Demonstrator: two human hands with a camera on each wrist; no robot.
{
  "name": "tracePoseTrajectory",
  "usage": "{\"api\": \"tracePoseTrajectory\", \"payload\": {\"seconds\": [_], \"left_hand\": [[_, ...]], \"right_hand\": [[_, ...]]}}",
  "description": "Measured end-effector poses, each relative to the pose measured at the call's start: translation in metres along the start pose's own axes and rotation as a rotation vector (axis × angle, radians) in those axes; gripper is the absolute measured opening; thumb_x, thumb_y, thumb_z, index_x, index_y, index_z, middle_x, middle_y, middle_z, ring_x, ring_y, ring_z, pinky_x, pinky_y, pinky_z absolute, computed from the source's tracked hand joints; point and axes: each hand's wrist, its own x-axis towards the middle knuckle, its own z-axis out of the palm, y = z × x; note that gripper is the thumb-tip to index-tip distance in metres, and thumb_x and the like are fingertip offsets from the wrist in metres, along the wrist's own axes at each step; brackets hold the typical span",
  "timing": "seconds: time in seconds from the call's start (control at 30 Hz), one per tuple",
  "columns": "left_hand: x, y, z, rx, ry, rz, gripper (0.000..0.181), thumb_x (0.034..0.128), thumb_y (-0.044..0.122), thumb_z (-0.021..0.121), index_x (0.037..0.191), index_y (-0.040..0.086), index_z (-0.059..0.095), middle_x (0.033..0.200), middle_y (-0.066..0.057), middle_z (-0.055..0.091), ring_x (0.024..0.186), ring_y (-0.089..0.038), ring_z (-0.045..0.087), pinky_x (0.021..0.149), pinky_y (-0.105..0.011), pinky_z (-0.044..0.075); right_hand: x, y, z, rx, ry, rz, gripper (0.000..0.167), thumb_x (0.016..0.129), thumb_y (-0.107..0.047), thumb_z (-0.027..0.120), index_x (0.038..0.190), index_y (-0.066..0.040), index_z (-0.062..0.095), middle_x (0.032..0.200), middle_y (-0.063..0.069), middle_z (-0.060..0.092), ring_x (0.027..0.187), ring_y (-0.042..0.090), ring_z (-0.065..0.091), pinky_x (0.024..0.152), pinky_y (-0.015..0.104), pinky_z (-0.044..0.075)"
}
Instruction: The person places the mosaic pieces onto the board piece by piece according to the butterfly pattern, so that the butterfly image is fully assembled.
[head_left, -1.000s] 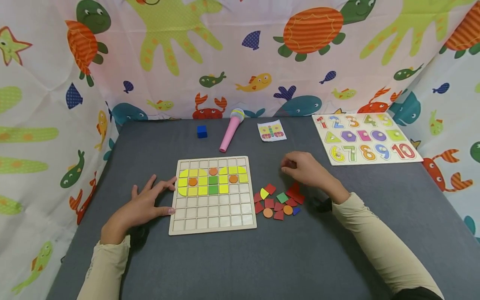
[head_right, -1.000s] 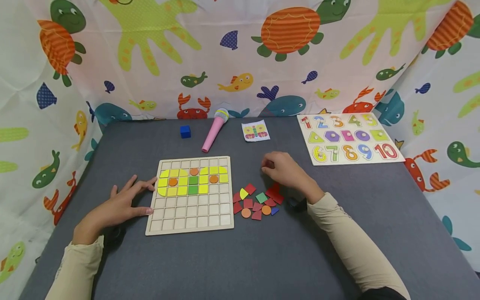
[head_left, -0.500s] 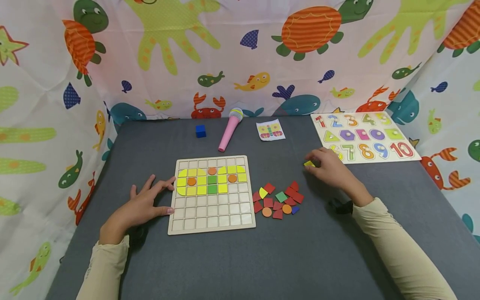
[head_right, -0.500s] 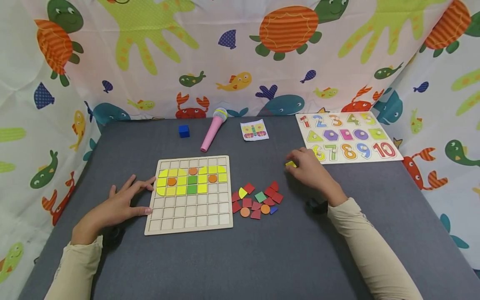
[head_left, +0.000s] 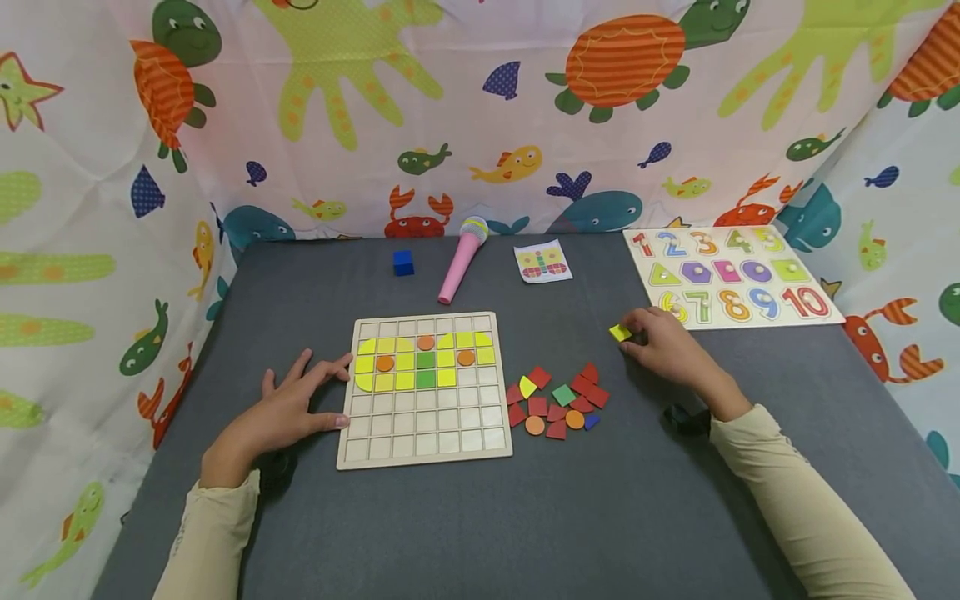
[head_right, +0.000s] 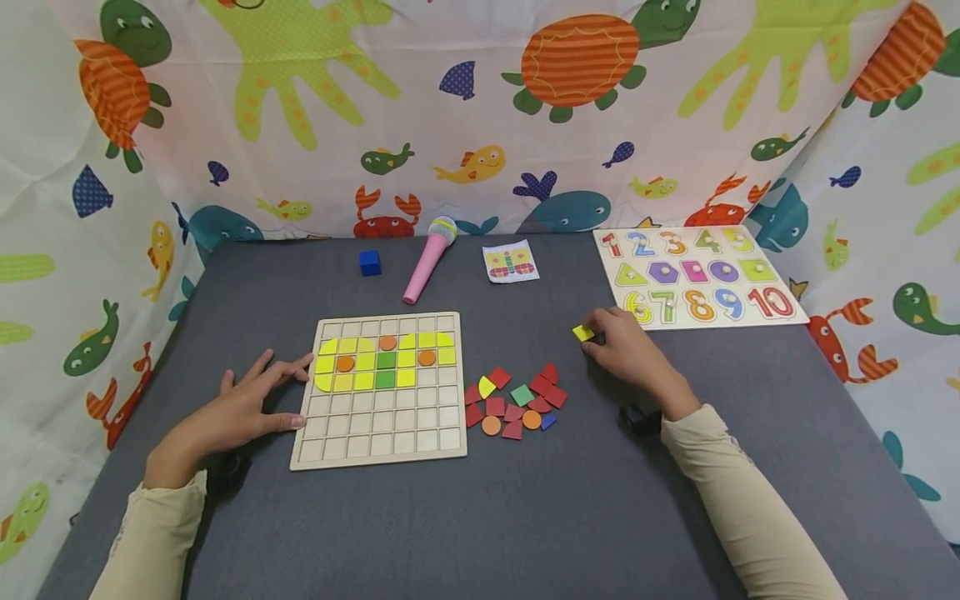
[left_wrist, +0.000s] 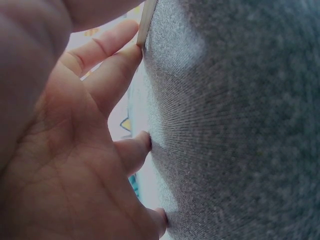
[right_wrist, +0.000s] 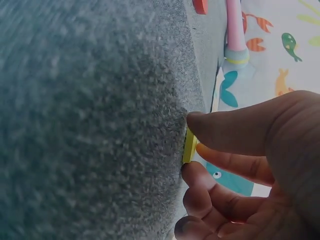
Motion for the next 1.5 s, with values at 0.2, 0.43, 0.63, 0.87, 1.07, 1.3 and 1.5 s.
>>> {"api": "tracePoseTrajectory", "payload": {"seconds": [0.2,0.43,0.63,0.87,1.07,1.3,1.5], "left_hand": [[0.002,0.000,0.000,0.006,0.003,-0.007,0.062,0.0911,0.037,0.087,0.137,0.014,0.052,0.175,-0.022,0.022,0.158,-0.057,-0.008,0.109,-0.081,-0.022],[0.002,-0.003,0.001,0.003,0.002,-0.004,0.063,0.0912,0.038,0.087,0.137,0.015,0.052,0.175,-0.020,0.021,0.158,-0.057,-0.008,0.109,-0.081,-0.022],[0.001,-0.002,0.001,0.002,0.004,-0.009,0.064,0.0907,0.039,0.087,0.138,0.014,0.052,0.175,-0.023,0.021,0.158,-0.057,-0.008,0.109,-0.081,-0.022],[0.002,0.000,0.000,0.009,0.004,-0.002,0.061,0.0922,0.038,0.086,0.137,0.014,0.052,0.176,-0.018,0.022,0.158,-0.057,-0.008,0.109,-0.082,-0.021],[0.001,0.000,0.000,0.007,0.007,0.002,0.060,0.0924,0.036,0.086,0.137,0.014,0.053,0.175,-0.018,0.023,0.158,-0.056,-0.008,0.109,-0.082,-0.020],[0.002,-0.001,0.001,0.011,0.013,0.006,0.059,0.0927,0.036,0.086,0.137,0.014,0.053,0.176,-0.015,0.023,0.158,-0.056,-0.008,0.109,-0.082,-0.021],[0.004,-0.002,0.002,0.008,0.009,-0.004,0.059,0.0923,0.035,0.087,0.137,0.015,0.053,0.176,-0.013,0.023,0.159,-0.055,-0.008,0.109,-0.081,-0.022]], "right_hand": [[0.004,0.001,0.004,0.006,0.040,0.012,0.024,0.099,-0.008,0.075,0.115,0.008,0.067,0.105,0.022,0.067,0.095,0.036,0.060,0.086,0.054,0.051],[0.009,0.001,0.009,0.040,0.057,0.079,0.027,0.098,-0.008,0.076,0.113,0.009,0.062,0.104,0.025,0.068,0.093,0.038,0.064,0.084,0.055,0.054],[0.013,-0.004,0.008,0.038,0.035,0.097,0.032,0.097,-0.008,0.078,0.117,0.014,0.065,0.104,0.026,0.069,0.092,0.037,0.064,0.083,0.054,0.054],[0.015,-0.012,0.010,0.051,0.055,0.081,0.022,0.096,-0.005,0.077,0.109,0.007,0.064,0.096,0.019,0.067,0.084,0.032,0.060,0.076,0.046,0.051],[0.023,-0.027,0.013,0.106,0.095,0.044,0.014,0.098,-0.004,0.075,0.106,0.002,0.065,0.092,0.014,0.068,0.081,0.028,0.060,0.072,0.040,0.049],[0.036,-0.056,0.022,0.178,0.063,-0.016,0.010,0.101,-0.003,0.072,0.109,0.000,0.067,0.095,0.013,0.070,0.085,0.028,0.063,0.073,0.037,0.051],[0.046,-0.084,0.035,0.246,0.004,-0.058,0.008,0.102,-0.004,0.071,0.109,-0.002,0.067,0.096,0.011,0.071,0.084,0.025,0.064,0.073,0.035,0.053]]}}
